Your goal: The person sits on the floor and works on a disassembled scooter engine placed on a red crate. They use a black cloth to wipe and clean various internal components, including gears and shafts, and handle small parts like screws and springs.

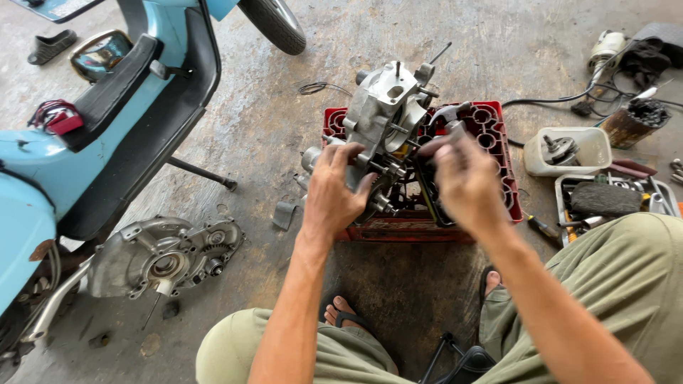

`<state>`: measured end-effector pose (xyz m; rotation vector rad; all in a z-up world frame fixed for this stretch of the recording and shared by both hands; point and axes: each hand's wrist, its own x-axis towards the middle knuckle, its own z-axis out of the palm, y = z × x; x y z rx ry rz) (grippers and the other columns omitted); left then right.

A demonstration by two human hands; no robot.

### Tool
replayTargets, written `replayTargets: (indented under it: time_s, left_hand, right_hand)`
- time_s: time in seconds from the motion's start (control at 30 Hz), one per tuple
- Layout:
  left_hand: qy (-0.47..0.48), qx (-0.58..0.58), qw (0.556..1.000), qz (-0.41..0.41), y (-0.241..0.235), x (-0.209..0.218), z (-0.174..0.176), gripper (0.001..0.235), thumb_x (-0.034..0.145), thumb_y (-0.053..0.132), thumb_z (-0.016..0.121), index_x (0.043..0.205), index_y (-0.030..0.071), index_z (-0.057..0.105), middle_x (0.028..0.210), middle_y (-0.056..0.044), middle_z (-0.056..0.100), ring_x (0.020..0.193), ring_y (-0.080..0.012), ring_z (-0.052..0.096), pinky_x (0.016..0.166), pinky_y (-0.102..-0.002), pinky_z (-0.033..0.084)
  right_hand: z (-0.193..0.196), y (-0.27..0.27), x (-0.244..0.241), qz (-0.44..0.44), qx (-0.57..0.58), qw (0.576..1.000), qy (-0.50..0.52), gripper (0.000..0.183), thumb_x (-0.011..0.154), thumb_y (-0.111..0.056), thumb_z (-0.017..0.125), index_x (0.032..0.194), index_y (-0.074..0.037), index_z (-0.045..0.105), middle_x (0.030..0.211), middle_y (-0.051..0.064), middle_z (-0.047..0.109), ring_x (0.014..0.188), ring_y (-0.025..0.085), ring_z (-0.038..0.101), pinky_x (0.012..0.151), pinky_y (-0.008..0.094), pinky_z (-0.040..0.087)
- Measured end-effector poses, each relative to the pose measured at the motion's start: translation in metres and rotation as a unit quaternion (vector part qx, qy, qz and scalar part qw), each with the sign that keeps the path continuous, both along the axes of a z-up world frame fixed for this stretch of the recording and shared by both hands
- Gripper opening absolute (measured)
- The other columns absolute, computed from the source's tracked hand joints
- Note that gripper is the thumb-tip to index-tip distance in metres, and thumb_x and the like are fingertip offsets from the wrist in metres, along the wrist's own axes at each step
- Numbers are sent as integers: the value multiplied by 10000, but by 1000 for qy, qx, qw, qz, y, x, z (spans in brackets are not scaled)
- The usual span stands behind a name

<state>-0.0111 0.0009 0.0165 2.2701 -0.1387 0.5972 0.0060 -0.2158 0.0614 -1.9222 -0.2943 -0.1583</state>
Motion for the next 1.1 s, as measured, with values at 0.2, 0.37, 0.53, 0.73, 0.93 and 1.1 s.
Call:
replayTargets:
  time_s: [0.2, 0.37, 0.53, 0.73, 0.93, 1.1]
  left_hand:
    - [73, 58, 995, 29, 8, -5, 15, 649, 859, 278, 804, 1402, 111, 488, 1379, -235, 510, 1246, -423, 555, 1042, -600, 514]
    - [78, 75, 993, 41, 7, -2, 43, 474, 935, 283, 692, 1343, 111, 524, 1278, -139, 592, 1168, -307, 560, 976, -504, 513]
    - [141, 107, 983, 45, 0, 3, 51, 443, 942, 264, 681, 1338, 130, 533, 1249, -138, 611, 1174, -295, 583, 943, -469, 546]
    - [141, 149, 977, 65, -2, 1, 58, 403, 958, 275, 644, 1313, 107, 557, 1222, -111, 640, 1100, -279, 597, 862, -455, 546]
    - [152, 154, 974, 68, 2, 3, 58, 408, 980, 285, 622, 1332, 86, 565, 1219, -116, 645, 1020, -255, 599, 887, -426, 518]
    - [136, 165, 974, 75, 1, 9, 58, 371, 984, 236, 626, 1306, 56, 590, 1196, -120, 647, 1077, -274, 599, 912, -428, 510]
  right_hand:
    - [96, -70, 69, 14, -140, 980, 144, 406, 1141, -218, 308, 1423, -63, 556, 982, 168, 691, 399, 125, 263, 300, 295, 269]
    - [48, -85, 138, 23, -271, 922, 277, 327, 1149, -172, 394, 1323, 49, 560, 990, 181, 600, 576, 153, 393, 459, 270, 345]
    - [-82, -110, 204, 31, -434, 885, 167, 452, 1054, -153, 578, 654, 49, 632, 1485, 199, 575, 1089, 237, 686, 1156, 411, 475]
    - [-184, -120, 244, 8, -461, 887, 21, 359, 1113, -81, 294, 895, 96, 518, 1164, 280, 471, 563, 197, 489, 411, 298, 520]
    - [-173, -117, 225, 45, -518, 854, -40, 384, 1062, -47, 323, 1328, 101, 558, 980, 188, 461, 795, 321, 549, 502, 412, 585]
    - [-161, -120, 227, 86, -523, 848, -3, 391, 1027, -64, 442, 1367, 99, 546, 1049, 218, 488, 862, 339, 583, 653, 434, 610]
